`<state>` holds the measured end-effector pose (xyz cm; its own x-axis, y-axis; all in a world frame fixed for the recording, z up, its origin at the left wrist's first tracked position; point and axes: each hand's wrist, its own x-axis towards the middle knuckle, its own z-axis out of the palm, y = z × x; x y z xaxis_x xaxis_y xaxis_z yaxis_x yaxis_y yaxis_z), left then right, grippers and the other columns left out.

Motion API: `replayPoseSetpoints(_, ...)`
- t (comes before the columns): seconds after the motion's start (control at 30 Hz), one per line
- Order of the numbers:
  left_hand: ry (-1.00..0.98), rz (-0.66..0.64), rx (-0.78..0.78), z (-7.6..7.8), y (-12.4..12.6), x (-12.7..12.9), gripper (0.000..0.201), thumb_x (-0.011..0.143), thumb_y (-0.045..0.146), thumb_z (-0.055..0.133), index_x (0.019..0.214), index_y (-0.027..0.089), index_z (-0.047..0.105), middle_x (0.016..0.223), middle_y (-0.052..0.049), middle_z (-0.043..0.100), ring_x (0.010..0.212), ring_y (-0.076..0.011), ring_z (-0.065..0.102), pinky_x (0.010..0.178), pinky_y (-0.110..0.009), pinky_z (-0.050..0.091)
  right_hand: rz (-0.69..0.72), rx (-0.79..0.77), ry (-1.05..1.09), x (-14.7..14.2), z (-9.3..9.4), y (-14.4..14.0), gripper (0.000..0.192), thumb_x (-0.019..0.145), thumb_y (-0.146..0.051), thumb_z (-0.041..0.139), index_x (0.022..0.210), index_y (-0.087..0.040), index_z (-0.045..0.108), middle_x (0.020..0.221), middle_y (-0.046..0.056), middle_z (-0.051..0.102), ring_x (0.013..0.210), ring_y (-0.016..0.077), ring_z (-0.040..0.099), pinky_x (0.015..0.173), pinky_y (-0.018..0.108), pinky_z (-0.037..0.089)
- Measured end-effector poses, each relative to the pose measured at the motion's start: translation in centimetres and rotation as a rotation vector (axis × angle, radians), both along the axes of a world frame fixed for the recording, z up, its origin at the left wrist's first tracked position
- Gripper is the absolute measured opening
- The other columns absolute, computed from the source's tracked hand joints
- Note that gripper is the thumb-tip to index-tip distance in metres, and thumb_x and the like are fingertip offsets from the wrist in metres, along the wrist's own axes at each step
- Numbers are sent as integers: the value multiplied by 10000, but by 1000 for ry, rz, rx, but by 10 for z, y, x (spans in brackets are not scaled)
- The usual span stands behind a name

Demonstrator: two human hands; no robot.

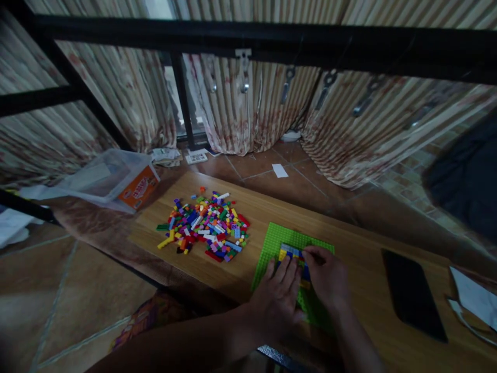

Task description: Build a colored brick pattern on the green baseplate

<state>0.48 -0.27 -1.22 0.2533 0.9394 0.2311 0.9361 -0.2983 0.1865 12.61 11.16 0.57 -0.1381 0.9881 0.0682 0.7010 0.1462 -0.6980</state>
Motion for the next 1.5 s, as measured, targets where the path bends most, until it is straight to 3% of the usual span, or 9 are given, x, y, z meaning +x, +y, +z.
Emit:
replayPoseSetpoints(0.2, 6, 11, 18, -1, -9, 5, 755, 871, 602, 393, 1349, 21, 459, 1493, -216, 355, 1422, -349, 235, 1125, -504, 238, 63, 125, -40, 0, -2, -8, 316, 792, -476, 562, 891, -205, 689, 925, 74, 713, 854, 250, 665, 798, 380, 499)
replayPoseSetpoints(0.33, 9, 0, 11, -5, -12, 6, 784, 891, 609, 337, 1388, 6, 405, 1499, -221, 340, 1417, -349, 250, 1127, -488, 232, 26, 144, -37, 7, -5, -2, 353, 817, -490, 533, 936, -195, 686, 951, 83, 701, 878, 249, 653, 817, 383, 494)
replayPoseSetpoints(0.47, -27, -26, -26, -7, -10, 5, 798, 899, 595, 321, 1422, -7, 337, 1522, -230, 285, 1423, -351, 235, 1110, -469, 269, 37, 155, -36, 7, -18, 6, 419, 830, -531, 518, 994, -177, 672, 971, 102, 677, 890, 249, 630, 836, 407, 489)
replayPoseSetpoints(0.67, -102, -44, -34, -12, -11, 0, 800, 890, 565, 372, 1440, -10, 288, 1531, -231, 261, 1441, -346, 183, 1134, -467, 242, 119, 343, -73, -2, -38, 6, 389, 877, -492, 464, 963, -175, 672, 1020, 124, 633, 1011, 262, 559, 941, 447, 438)
replayPoseSetpoints(0.9, -109, -95, 60, -30, -16, -10, 810, 890, 524, 419, 1494, 45, 170, 1579, -179, 126, 1468, -308, 73, 1173, -466, 166, 110, 380, -65, -11, -28, 0, 325, 883, -406, 449, 927, -178, 677, 974, 116, 626, 958, 253, 547, 906, 435, 444)
replayPoseSetpoints(1.07, -94, -68, 40, -26, -18, -12, 812, 875, 512, 451, 1504, 84, 166, 1587, -140, 134, 1469, -292, 93, 1176, -451, 189, 91, 349, 9, -15, -27, -3, 279, 844, -385, 473, 868, -196, 677, 928, 98, 626, 928, 247, 546, 911, 440, 434)
replayPoseSetpoints(1.27, -88, -61, -19, -10, -22, -12, 797, 887, 563, 389, 1501, 94, 195, 1577, -140, 188, 1463, -299, 126, 1176, -457, 196, 129, 304, 133, -9, -22, 9, 262, 790, -397, 508, 770, -192, 671, 869, 95, 640, 849, 249, 589, 848, 443, 479)
replayPoseSetpoints(1.37, -83, -41, -75, 0, -23, -11, 784, 900, 572, 338, 1503, 96, 187, 1579, -141, 182, 1464, -293, 124, 1178, -458, 193, 158, 284, 198, -2, -10, -19, 286, 827, -397, 476, 819, -192, 675, 907, 90, 660, 887, 237, 614, 850, 408, 497)
replayPoseSetpoints(1.5, -39, -45, -193, 9, -21, -9, 839, 867, 590, 377, 1501, 76, 182, 1580, -151, 170, 1464, -308, 103, 1176, -470, 196, 285, 167, 362, 5, 3, -116, 296, 914, -423, 468, 959, -211, 670, 1011, 53, 670, 944, 210, 633, 834, 351, 518)
